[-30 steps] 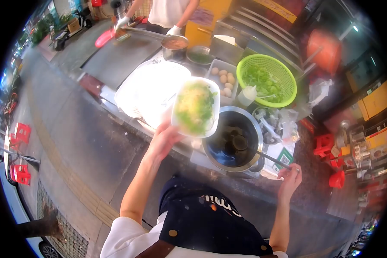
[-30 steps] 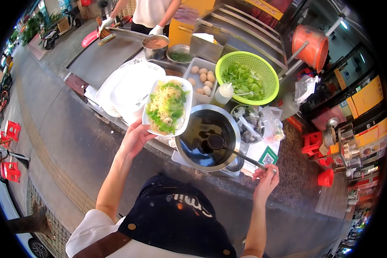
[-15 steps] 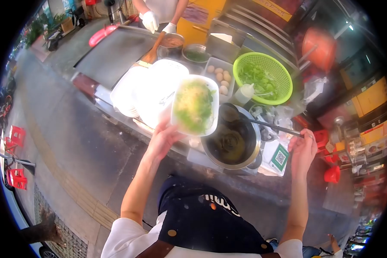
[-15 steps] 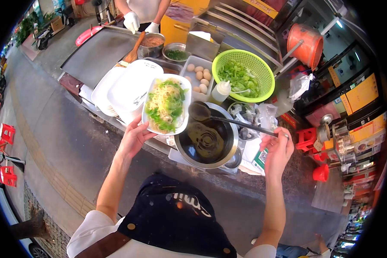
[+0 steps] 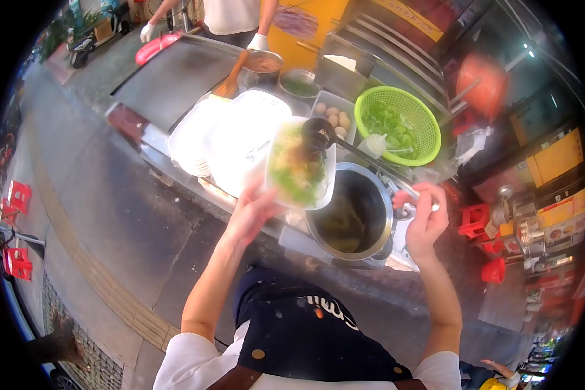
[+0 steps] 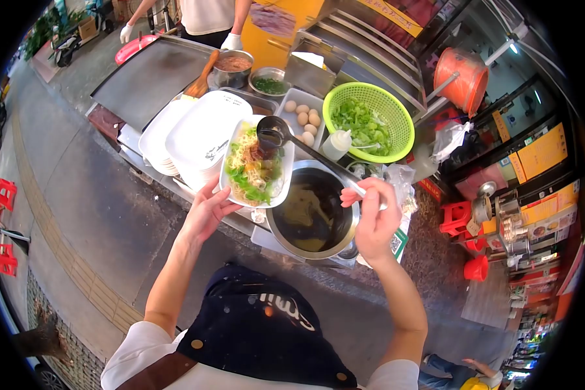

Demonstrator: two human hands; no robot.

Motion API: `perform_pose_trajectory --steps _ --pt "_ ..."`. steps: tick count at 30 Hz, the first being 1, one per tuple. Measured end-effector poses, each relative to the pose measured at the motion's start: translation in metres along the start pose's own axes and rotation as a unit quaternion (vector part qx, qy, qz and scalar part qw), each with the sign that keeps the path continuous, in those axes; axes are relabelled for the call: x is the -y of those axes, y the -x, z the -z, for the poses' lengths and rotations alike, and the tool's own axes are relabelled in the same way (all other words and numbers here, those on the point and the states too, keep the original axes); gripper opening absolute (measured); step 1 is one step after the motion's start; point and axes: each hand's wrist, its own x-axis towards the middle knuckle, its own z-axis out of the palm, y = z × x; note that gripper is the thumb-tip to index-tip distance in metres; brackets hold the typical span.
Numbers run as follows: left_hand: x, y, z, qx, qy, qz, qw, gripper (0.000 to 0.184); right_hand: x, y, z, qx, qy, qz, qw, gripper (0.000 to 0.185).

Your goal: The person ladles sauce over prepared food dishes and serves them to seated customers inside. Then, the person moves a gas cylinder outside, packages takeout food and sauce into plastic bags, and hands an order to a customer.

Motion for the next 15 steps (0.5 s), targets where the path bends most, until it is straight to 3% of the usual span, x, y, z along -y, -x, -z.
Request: perform_pose_trajectory --steps 2,3,5,6,9,15 --pt "-0.001 0.000 0.000 0.002 -0.003 0.001 1.000 0.053 -0.005 0.005 0.005 0.090 0.062 0.104 0.989 0.012" --pt "0.000 0.000 0.000 0.001 -0.001 0.002 1.000 0.053 -0.013 0.005 0.013 0.160 0.120 0.187 0.962 0.014" --pt "0.000 -0.001 0.001 0.000 0.001 0.004 1.000 0.052 -0.008 0.007 0.011 0.208 0.198 0.337 0.897 0.023" --pt "-0.001 -0.001 0.000 0.001 0.003 0.004 1.000 0.052 -0.008 0.014 0.014 0.212 0.237 0.366 0.875 0.025" --pt "-0.005 0.000 -0.001 0.002 0.006 0.007 1.000 0.051 -0.015 0.035 0.028 0.158 0.252 0.326 0.897 0.024" --pt "-0.001 -0.004 0.006 -0.011 -0.013 0.013 1.000 0.050 -0.035 0.083 0.053 0.107 0.241 0.140 0.954 0.020"
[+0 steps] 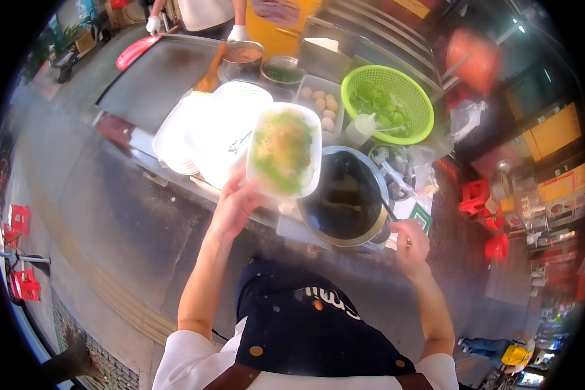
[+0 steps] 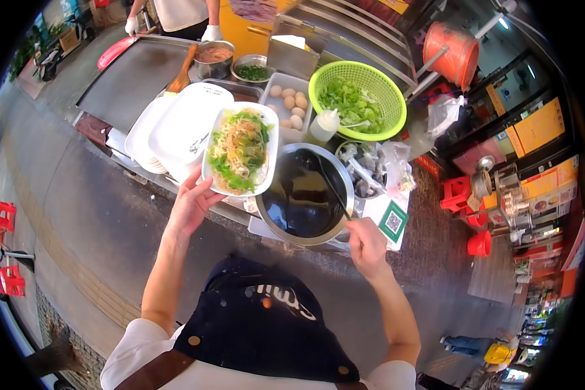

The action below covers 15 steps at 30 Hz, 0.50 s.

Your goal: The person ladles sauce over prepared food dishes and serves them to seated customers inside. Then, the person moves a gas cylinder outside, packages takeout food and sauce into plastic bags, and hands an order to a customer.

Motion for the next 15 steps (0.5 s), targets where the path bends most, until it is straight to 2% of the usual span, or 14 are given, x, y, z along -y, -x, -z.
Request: perform_pose_trajectory --steps 3,6,9,12,15 --pt "-0.004 0.001 -0.004 0.006 0.001 -0.002 1.000 0.052 -0.001 0.030 -0.004 0.041 0.006 -0.071 0.997 0.014" --pt "-0.003 -0.001 -0.003 0.001 0.000 0.000 1.000 0.052 0.001 0.046 -0.016 0.005 -0.060 -0.196 0.979 0.010" --pt "-0.003 -0.002 -0.002 0.001 -0.003 -0.002 1.000 0.051 -0.002 0.053 -0.025 -0.081 -0.151 -0.355 0.919 0.015" --pt "0.000 -0.002 0.002 0.001 0.000 -0.003 1.000 0.052 -0.009 0.049 -0.010 -0.133 -0.206 -0.429 0.869 0.020" --pt "0.000 -0.002 0.000 -0.012 -0.005 0.002 1.000 0.049 -0.016 0.034 0.015 -0.177 -0.213 -0.434 0.857 0.021"
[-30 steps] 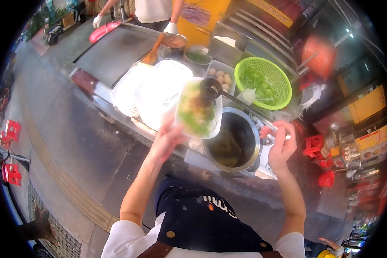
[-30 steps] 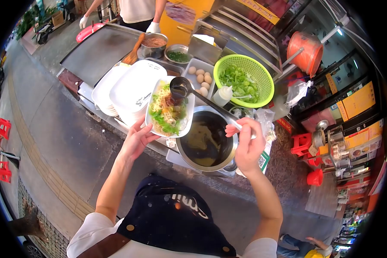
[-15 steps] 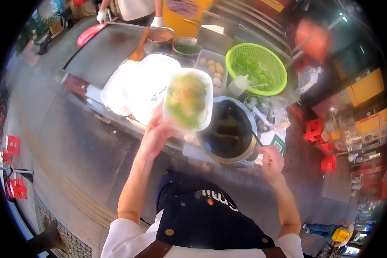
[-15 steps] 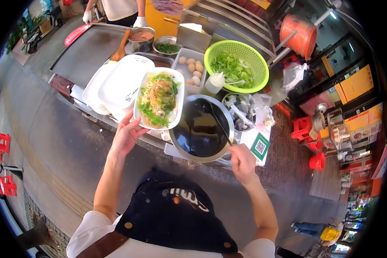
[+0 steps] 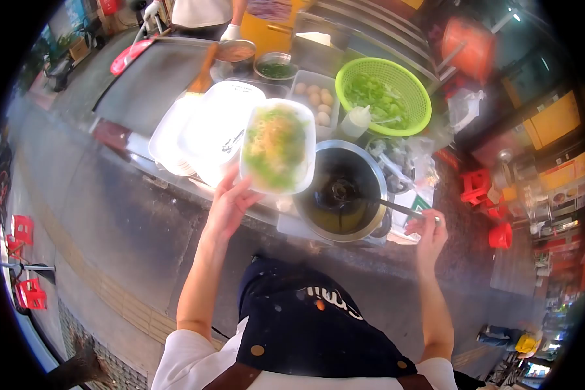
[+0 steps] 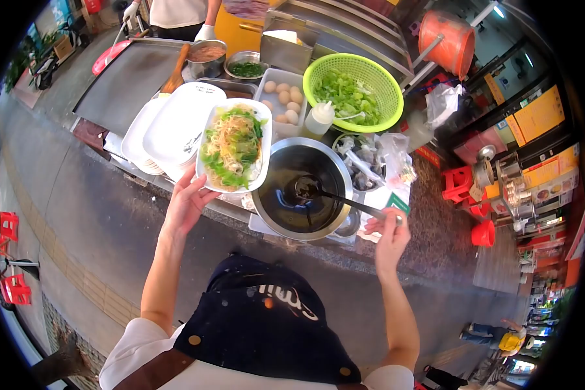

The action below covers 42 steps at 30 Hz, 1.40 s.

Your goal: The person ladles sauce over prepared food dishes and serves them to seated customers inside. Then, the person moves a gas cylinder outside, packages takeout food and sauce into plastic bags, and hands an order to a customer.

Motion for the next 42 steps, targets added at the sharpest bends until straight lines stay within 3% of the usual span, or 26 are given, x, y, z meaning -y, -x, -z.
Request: perform_pose_trajectory --steps 4,11,19,22,29,34,42 --pt "0.003 -0.001 0.004 -0.007 -0.005 -0.004 1.000 0.049 0.034 -0.021 0.011 -0.041 -0.060 0.003 0.997 0.021" --pt "0.004 0.001 -0.001 -0.002 -0.003 -0.020 1.000 0.048 0.088 -0.040 -0.031 -0.012 -0.134 0.026 0.991 0.023" --pt "0.002 0.002 0.000 -0.002 0.014 -0.020 1.000 0.046 0.094 -0.019 -0.103 0.072 -0.099 0.161 0.979 0.024" --pt "0.000 0.002 0.000 0.003 0.012 -0.019 1.000 0.047 0.090 -0.020 -0.106 0.055 -0.137 0.144 0.978 0.025" --pt "-0.013 0.005 0.000 0.008 -0.012 0.003 1.000 0.050 0.050 -0.004 -0.072 -0.091 -0.242 0.014 0.966 0.021" --pt "-0.015 0.010 -0.002 -0.003 -0.023 0.001 1.000 0.052 0.014 0.035 -0.052 -0.148 -0.190 -0.030 0.970 0.021" --pt "-0.001 0.034 -0.056 -0.017 -0.087 -0.028 0.996 0.051 -0.063 0.088 -0.031 -0.021 -0.042 0.039 0.998 0.017"
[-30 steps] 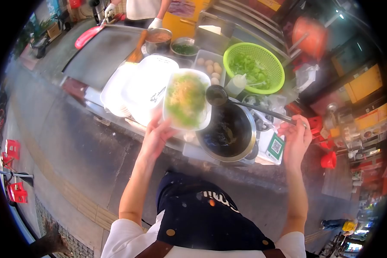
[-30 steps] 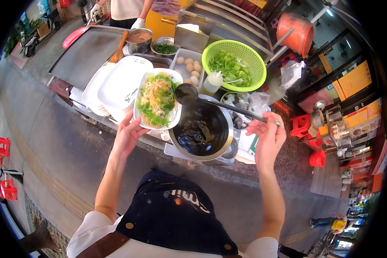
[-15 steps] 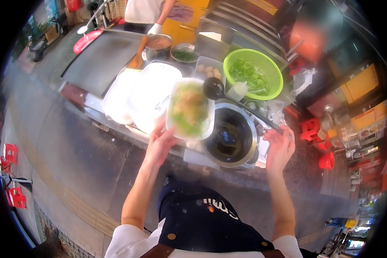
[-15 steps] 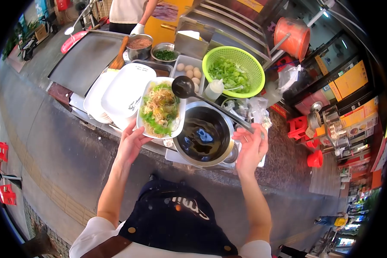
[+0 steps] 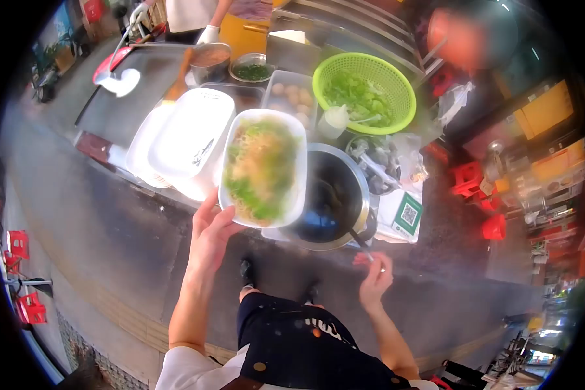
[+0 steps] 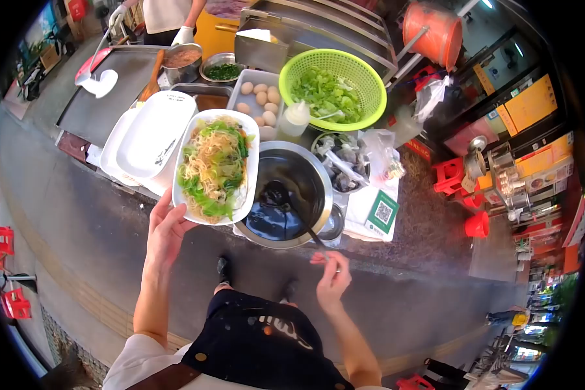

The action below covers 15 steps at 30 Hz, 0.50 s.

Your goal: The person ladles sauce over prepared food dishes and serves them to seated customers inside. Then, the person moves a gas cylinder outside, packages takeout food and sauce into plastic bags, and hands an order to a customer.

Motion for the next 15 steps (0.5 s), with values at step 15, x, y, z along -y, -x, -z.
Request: perform_pose_trajectory --steps 15 --pt "0.189 0.063 -0.327 0.098 0.037 0.030 0.994 0.042 -0.091 -0.032 0.186 0.252 -0.003 0.059 0.966 0.036"
